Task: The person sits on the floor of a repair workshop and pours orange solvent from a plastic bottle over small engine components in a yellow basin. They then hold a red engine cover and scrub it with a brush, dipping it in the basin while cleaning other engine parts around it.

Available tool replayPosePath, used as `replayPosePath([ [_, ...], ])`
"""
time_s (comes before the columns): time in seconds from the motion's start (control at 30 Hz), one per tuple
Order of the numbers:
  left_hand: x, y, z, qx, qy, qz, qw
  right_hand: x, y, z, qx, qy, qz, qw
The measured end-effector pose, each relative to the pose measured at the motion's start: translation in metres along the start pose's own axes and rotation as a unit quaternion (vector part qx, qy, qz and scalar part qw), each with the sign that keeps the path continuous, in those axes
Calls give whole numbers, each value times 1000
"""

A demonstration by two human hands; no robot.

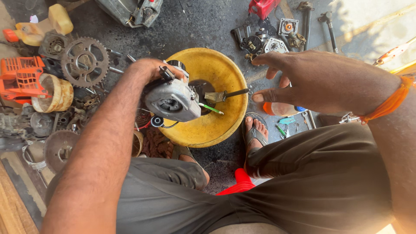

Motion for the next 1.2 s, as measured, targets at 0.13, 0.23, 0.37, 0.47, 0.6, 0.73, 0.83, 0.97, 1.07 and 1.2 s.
replayPosePath([
  [0.13, 9, 37, 3, -85, -19, 5, 996, 3, -4, 1, -19, 17, -38, 999],
  [0.23, 14, 39, 1, -64, -13, 15, 998, 1, 0, 8, -16, 28, -44, 999],
  [0.37, 33, -7, -6, 83, 28, 36, 996, -12, 14, 27, -17, 3, -1, 1000],
  [0.47, 67, -50, -17, 214, 68, 56, 973, -31, 33, 39, 44, 26, -27, 998],
  [0.6, 130, -97, -72, 431, 120, 93, 890, -66, 77, 30, 90, 33, -60, 994],
  [0.73, 187, -99, -179, 600, 184, 122, 769, -86, 127, 17, 109, 30, -66, 991],
  [0.83, 219, -57, -283, 719, 204, 161, 645, -95, 144, 22, 122, 29, -70, 990],
  [0.97, 244, 36, -404, 797, 129, 222, 546, -120, 144, 30, 127, 29, -76, 988],
  [1.07, 250, 109, -463, 841, 56, 248, 477, -141, 148, 29, 130, 29, -85, 987],
  [1.2, 245, 180, -505, 870, -32, 266, 415, -149, 179, 39, 128, 40, -95, 986],
])
Point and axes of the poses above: each hand's wrist, its own x-axis away from the middle knuckle, its own y-axis out of the palm, z = x × y, the point moved 2 cm from there along -x, towards the middle knuckle
